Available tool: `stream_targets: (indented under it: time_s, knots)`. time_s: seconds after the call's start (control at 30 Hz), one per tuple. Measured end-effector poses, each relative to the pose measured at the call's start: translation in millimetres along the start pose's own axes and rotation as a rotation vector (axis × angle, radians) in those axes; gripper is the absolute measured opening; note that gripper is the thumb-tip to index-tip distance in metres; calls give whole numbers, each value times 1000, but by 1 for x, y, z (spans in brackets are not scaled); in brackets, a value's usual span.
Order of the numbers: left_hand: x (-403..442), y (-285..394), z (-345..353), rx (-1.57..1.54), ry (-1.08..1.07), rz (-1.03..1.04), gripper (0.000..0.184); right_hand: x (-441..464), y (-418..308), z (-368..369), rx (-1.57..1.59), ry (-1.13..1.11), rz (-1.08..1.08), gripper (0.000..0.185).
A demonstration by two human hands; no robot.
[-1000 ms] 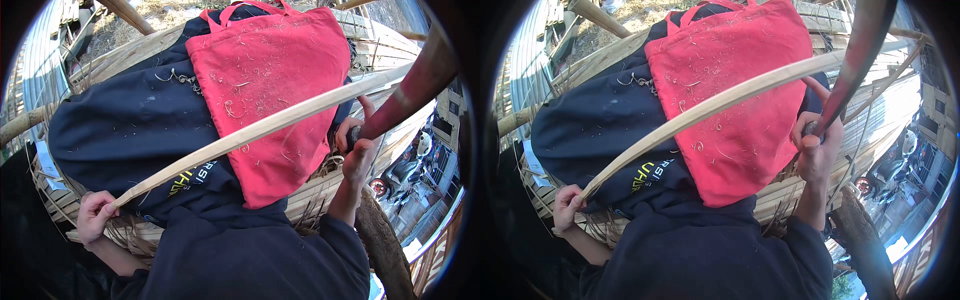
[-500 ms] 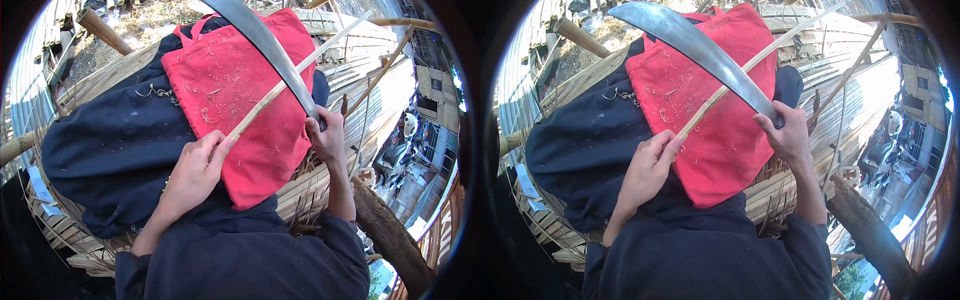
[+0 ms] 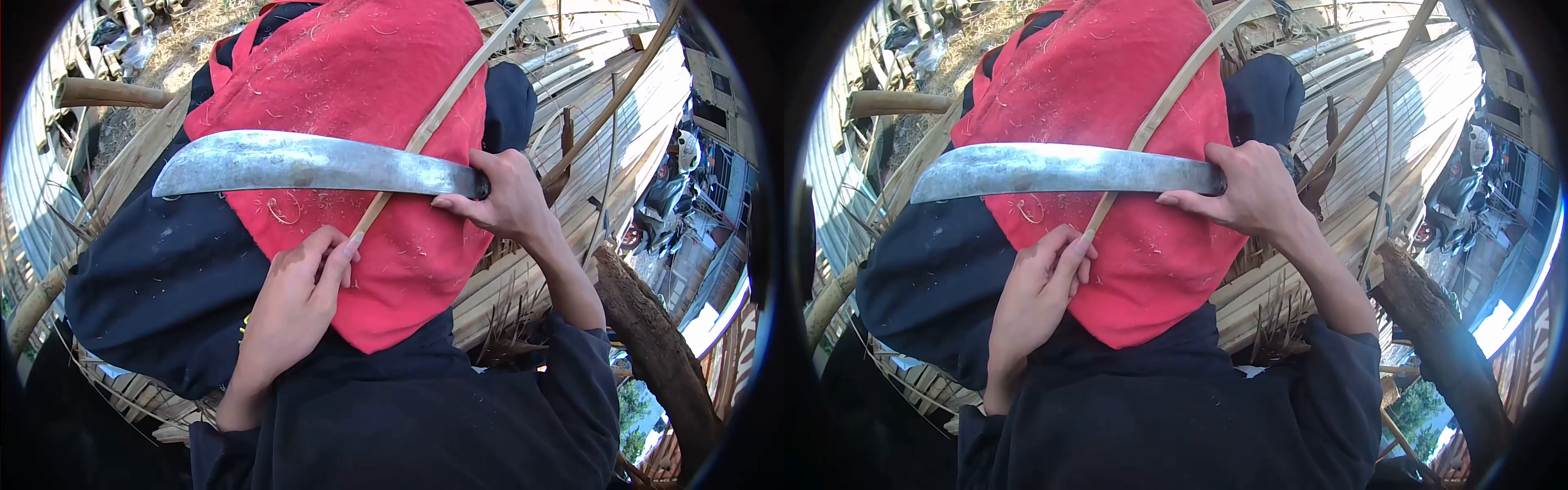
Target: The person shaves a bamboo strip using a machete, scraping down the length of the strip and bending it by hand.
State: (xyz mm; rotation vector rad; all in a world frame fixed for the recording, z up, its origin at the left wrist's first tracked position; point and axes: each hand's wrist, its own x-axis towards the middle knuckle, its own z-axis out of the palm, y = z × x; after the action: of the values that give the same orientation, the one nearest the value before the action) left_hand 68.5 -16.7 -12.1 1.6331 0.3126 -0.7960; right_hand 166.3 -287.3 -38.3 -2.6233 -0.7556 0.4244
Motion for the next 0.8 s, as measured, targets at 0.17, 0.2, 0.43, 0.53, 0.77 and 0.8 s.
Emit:
stream_targets:
  time_s: [0.17,0.2,0.43,0.53,0.77,0.8]
  knots:
    - [-6,-14,-9,-331,-129,-69,36,-2,2,4,33,27,-39,70]
    - [-2,-14,-12,-508,-219,-123,37,-3,2,4,36,31,-45,70]
    - [21,2,12,-651,-314,-184,46,-2,-1,2,4,23,-68,73]
    - [27,-5,21,-682,-343,-225,49,1,-1,3,14,14,-75,73]
    - [3,-11,11,-665,-309,-293,50,5,5,9,14,26,-43,71]
    - [-4,-14,8,-670,-314,-314,50,5,6,10,27,24,-25,71]
